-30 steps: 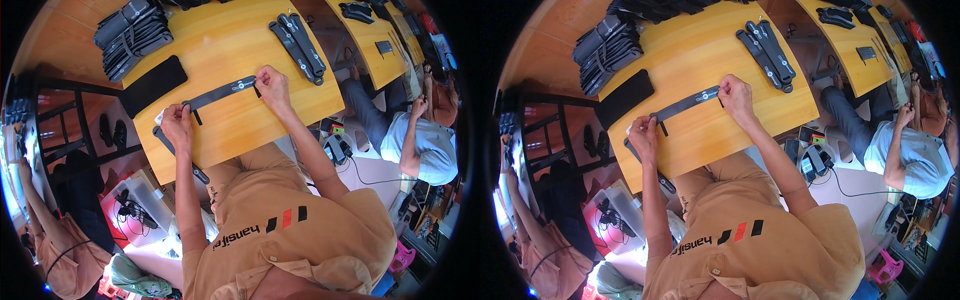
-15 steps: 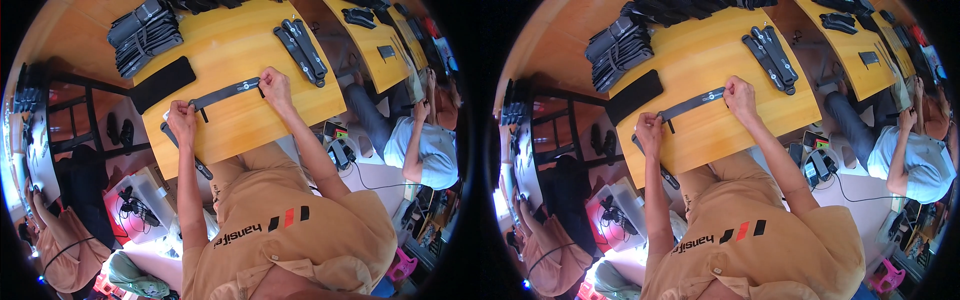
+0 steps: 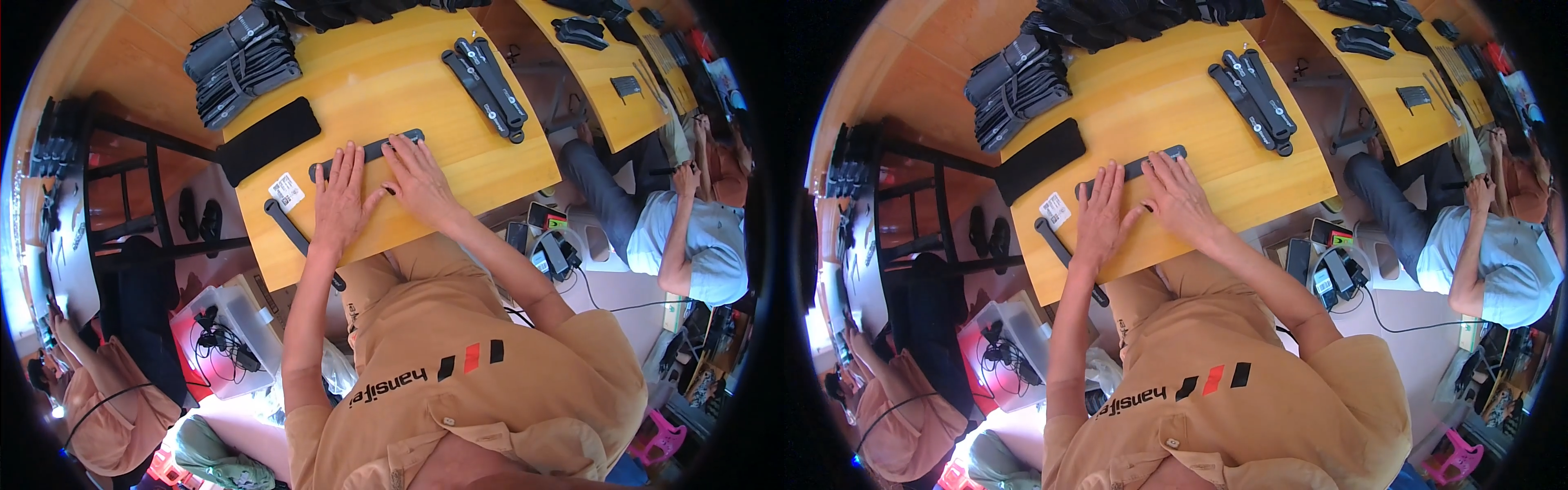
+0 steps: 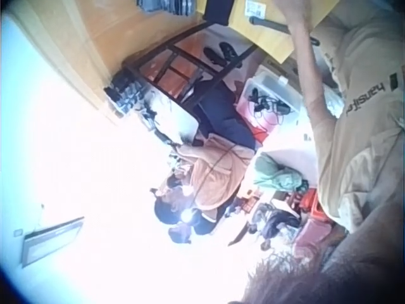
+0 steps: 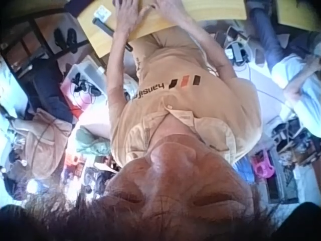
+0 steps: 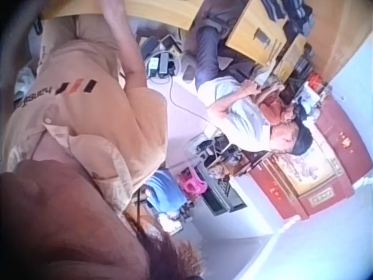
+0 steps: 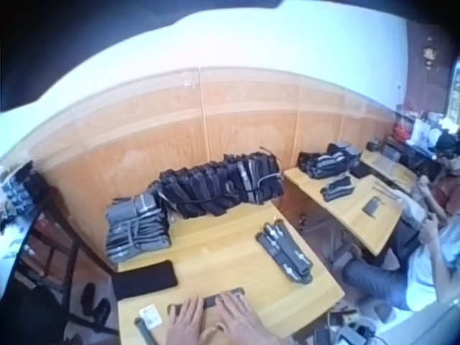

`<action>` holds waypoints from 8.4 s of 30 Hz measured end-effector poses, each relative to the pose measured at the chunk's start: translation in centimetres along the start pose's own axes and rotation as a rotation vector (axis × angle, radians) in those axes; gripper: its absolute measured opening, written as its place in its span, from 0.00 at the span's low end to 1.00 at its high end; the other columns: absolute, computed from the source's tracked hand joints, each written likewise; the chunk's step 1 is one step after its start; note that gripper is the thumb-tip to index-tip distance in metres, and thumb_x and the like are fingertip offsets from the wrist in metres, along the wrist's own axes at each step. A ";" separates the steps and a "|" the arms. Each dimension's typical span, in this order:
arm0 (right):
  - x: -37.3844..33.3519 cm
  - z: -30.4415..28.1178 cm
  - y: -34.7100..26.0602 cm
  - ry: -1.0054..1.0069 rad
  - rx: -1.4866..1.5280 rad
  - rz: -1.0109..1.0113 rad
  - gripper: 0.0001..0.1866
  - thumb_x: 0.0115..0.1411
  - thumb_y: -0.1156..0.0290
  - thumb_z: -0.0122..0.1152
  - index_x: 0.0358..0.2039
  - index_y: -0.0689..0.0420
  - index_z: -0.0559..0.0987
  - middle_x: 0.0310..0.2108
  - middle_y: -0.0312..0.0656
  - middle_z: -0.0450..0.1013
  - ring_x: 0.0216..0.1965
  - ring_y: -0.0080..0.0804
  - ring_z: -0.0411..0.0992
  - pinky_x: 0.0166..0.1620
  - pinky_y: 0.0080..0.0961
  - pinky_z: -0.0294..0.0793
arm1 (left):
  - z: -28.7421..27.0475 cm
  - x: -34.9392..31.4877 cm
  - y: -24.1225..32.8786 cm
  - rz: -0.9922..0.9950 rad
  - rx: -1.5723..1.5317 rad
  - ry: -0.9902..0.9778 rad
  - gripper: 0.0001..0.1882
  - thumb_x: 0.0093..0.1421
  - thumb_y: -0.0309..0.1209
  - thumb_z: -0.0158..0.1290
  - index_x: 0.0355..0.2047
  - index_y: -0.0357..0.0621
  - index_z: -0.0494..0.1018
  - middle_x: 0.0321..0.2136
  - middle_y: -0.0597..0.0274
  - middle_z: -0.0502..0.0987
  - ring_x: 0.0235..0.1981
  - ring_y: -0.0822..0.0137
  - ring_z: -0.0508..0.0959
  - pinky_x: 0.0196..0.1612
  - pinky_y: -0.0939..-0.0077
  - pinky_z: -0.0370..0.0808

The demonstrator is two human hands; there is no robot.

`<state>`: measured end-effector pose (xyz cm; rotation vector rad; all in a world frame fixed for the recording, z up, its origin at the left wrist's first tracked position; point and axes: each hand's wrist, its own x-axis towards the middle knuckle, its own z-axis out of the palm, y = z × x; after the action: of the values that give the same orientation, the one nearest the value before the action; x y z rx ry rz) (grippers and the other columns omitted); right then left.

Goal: Manually attaching small components to black industrial straps at a workstation.

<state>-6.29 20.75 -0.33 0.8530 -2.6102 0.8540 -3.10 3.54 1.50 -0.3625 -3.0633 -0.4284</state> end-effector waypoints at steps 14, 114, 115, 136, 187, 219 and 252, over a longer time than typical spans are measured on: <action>0.2 -1.4 2.0 0.056 -0.270 0.202 0.23 0.53 0.67 0.57 0.47 0.64 0.67 0.41 0.46 0.65 0.44 0.43 0.63 0.52 0.46 0.57 | 0.0 -1.9 -2.0 -0.110 0.047 0.133 0.38 0.56 0.50 0.48 0.62 0.45 0.50 0.63 0.50 0.45 0.64 0.51 0.47 0.62 0.53 0.45; -1.5 -7.1 -9.1 0.017 0.485 -0.252 0.06 0.44 0.85 0.55 0.25 0.62 0.72 0.21 0.43 0.67 0.22 0.38 0.69 0.23 0.28 0.68 | -6.3 -13.4 6.7 -0.582 -1.824 -0.088 0.22 0.42 0.19 0.63 0.39 0.35 0.71 0.27 0.63 0.76 0.27 0.74 0.77 0.31 0.80 0.76; -1.0 -7.1 -8.7 0.064 0.499 -0.199 0.07 0.44 0.85 0.55 0.25 0.62 0.72 0.22 0.43 0.67 0.22 0.38 0.69 0.24 0.27 0.68 | -6.2 -13.4 6.8 -0.581 -1.824 -0.089 0.22 0.42 0.19 0.63 0.39 0.35 0.71 0.27 0.63 0.76 0.27 0.74 0.77 0.31 0.80 0.76; -0.7 -8.1 -8.8 0.036 0.529 -0.330 0.08 0.44 0.86 0.55 0.27 0.62 0.74 0.22 0.43 0.68 0.22 0.37 0.69 0.24 0.25 0.68 | -5.7 -14.2 5.3 -0.411 -2.108 -0.088 0.22 0.56 0.28 0.53 0.49 0.36 0.62 0.32 0.52 0.76 0.32 0.64 0.78 0.36 0.71 0.78; 2.1 -24.1 5.5 -0.161 1.280 0.545 0.08 0.56 0.71 0.50 0.20 0.55 0.67 0.10 0.27 0.55 0.09 0.10 0.48 0.12 0.11 0.42 | -8.0 -28.2 -3.8 -0.580 -1.750 -0.076 0.19 0.64 0.40 0.40 0.36 0.33 0.69 0.20 0.59 0.71 0.18 0.70 0.71 0.27 0.76 0.76; 1.5 -18.9 -0.1 -0.577 0.956 0.494 0.05 0.55 0.77 0.53 0.26 0.64 0.75 0.16 0.30 0.66 0.15 0.12 0.58 0.20 0.11 0.56 | -3.5 -11.1 0.8 -0.929 -0.509 0.578 0.17 0.57 0.29 0.49 0.45 0.34 0.65 0.23 0.53 0.75 0.24 0.60 0.76 0.29 0.67 0.70; 1.5 -3.1 5.7 -0.116 0.952 0.773 0.04 0.55 0.75 0.59 0.31 0.61 0.77 0.20 0.32 0.71 0.19 0.12 0.66 0.19 0.09 0.63 | -1.7 -2.4 -4.3 -0.702 -0.813 0.308 0.08 0.55 0.26 0.55 0.29 0.31 0.73 0.19 0.64 0.74 0.20 0.77 0.71 0.26 0.83 0.69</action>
<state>-10.75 25.65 0.16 -0.0398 -2.5504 2.3978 -1.81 -1.49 1.87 0.7355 -2.4678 -1.5625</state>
